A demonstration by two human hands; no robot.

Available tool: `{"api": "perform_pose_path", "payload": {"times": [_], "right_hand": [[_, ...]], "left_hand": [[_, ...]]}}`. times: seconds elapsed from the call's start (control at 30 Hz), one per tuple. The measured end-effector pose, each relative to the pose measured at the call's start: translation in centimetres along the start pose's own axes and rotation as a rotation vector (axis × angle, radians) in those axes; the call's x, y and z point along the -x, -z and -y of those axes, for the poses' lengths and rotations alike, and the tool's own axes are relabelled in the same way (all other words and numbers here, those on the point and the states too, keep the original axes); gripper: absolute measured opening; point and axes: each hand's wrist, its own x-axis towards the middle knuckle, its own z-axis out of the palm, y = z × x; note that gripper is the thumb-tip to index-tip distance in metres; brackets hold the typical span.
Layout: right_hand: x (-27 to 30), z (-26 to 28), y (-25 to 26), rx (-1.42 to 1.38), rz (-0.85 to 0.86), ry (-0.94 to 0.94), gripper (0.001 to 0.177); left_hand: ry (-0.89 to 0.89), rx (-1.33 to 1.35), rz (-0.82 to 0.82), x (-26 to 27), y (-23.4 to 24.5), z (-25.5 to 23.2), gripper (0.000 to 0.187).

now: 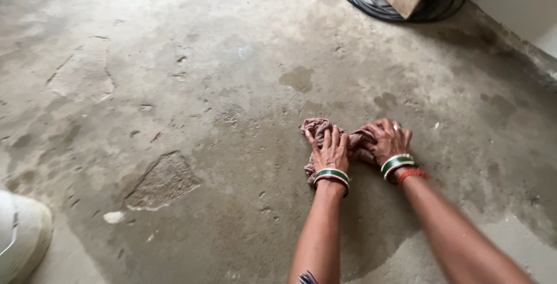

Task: The person scrubs the concrete floor by hand with a wet cloth, repeatedly dipping and squeezing the cloth in a bucket of water.

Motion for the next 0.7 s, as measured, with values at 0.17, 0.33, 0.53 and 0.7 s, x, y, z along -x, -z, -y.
{"api": "perform_pose_path", "payload": {"times": [0.17,0.33,0.53,0.7], "right_hand": [[5.5,3.7,0.3,-0.153,-0.043,-0.225,0.038],[12.4,10.9,2.3,-0.066,0.098,-0.153,0.044],[13.7,25.8,3.2,-0.650,0.332,0.150,0.036],[7.9,43.2,11.8,-1.186,0.232,0.159,0.041]], "left_hand": [[0.019,0.222,0.018,5.3,1.6,1.8,0.047],[-0.069,0.070,0.255,12.3,7.0,6.7,0.045],[-0.141,-0.334,0.662,16.7,21.2,18.1,0.047],[0.011,-0.554,0.510,19.4,39.7,30.5,0.037]]}}
